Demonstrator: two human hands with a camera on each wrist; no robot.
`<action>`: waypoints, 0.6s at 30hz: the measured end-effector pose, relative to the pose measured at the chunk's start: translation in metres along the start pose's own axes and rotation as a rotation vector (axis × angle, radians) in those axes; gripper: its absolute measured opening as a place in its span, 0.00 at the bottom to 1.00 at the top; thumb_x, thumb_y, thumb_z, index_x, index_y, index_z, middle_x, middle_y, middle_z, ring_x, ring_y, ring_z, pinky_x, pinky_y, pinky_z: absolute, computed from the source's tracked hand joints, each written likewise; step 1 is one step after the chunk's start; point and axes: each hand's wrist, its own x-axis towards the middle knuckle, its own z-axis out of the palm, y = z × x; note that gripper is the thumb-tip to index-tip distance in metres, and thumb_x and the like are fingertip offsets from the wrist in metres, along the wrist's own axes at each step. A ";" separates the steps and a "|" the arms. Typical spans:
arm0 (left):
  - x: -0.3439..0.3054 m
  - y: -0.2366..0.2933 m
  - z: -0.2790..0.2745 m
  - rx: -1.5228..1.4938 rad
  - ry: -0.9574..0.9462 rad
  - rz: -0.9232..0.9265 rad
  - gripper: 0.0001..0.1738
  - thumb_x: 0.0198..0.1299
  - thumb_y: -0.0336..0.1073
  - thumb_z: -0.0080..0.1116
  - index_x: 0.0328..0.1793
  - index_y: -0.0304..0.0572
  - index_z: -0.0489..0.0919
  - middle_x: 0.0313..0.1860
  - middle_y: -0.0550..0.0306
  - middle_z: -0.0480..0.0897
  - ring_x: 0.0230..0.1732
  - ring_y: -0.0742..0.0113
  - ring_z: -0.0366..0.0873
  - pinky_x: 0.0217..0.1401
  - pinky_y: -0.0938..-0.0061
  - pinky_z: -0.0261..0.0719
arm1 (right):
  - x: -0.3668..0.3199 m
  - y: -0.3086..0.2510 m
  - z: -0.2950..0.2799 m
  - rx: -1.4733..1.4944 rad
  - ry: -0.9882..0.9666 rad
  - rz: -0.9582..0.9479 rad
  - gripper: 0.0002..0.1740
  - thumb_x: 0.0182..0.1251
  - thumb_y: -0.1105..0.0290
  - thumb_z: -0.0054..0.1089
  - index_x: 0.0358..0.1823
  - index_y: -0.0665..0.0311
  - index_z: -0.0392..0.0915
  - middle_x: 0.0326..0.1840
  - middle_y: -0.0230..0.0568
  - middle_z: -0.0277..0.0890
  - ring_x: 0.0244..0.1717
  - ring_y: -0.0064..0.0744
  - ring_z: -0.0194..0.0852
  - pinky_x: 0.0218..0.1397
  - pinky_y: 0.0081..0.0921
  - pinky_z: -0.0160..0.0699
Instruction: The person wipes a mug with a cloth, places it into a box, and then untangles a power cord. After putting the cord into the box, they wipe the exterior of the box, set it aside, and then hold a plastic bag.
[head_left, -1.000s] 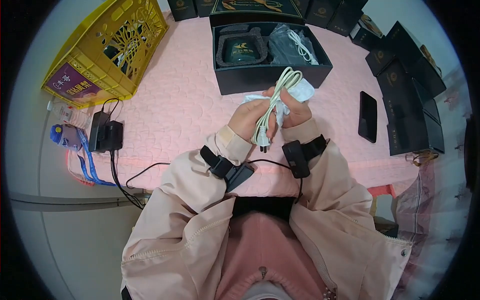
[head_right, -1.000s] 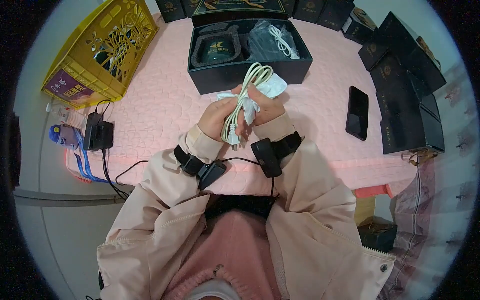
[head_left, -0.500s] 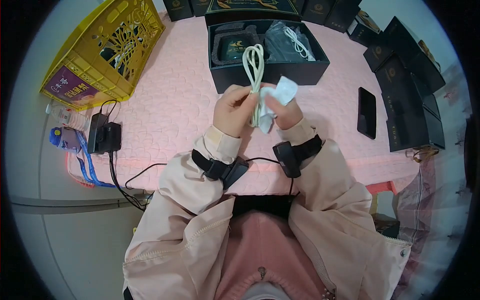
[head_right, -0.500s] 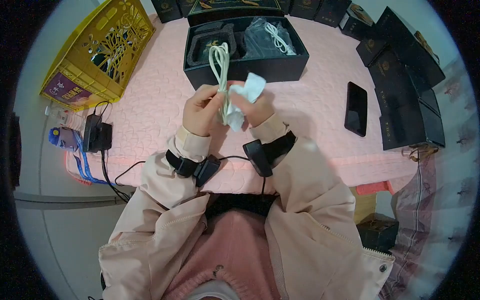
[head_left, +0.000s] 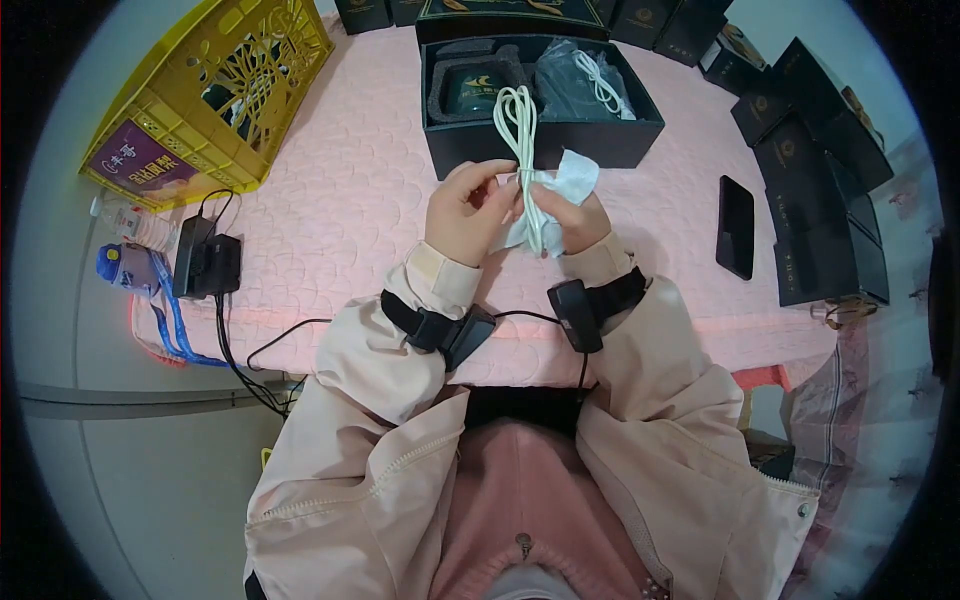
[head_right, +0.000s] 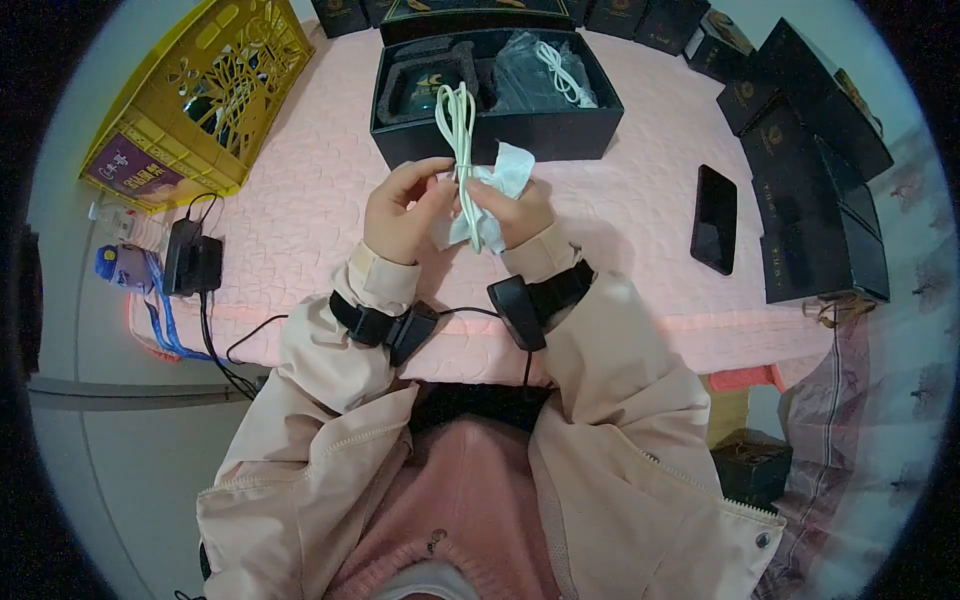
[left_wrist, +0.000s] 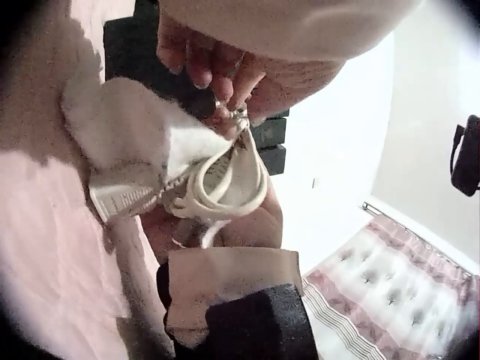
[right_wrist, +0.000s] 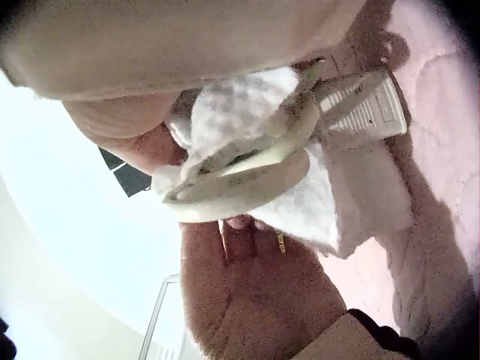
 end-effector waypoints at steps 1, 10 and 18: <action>0.001 0.001 -0.001 0.096 -0.020 0.065 0.10 0.48 0.25 0.55 0.38 0.32 0.77 0.24 0.60 0.69 0.26 0.77 0.68 0.27 0.84 0.66 | 0.000 -0.001 0.003 0.024 0.033 -0.012 0.16 0.57 0.69 0.52 0.46 0.68 0.70 0.33 0.36 0.74 0.30 0.22 0.73 0.31 0.17 0.71; 0.001 0.001 -0.009 0.287 -0.077 0.137 0.09 0.50 0.27 0.53 0.38 0.32 0.76 0.23 0.60 0.72 0.24 0.74 0.68 0.27 0.83 0.67 | 0.004 0.001 0.002 0.057 -0.119 -0.083 0.28 0.60 0.68 0.47 0.61 0.69 0.52 0.31 0.35 0.70 0.31 0.21 0.70 0.33 0.16 0.71; 0.003 -0.017 -0.011 -0.529 -0.192 -0.413 0.08 0.58 0.31 0.46 0.32 0.35 0.73 0.22 0.60 0.73 0.24 0.74 0.68 0.29 0.83 0.67 | 0.001 -0.001 0.008 0.009 -0.085 -0.100 0.30 0.60 0.68 0.47 0.62 0.68 0.51 0.30 0.34 0.69 0.30 0.20 0.69 0.32 0.15 0.71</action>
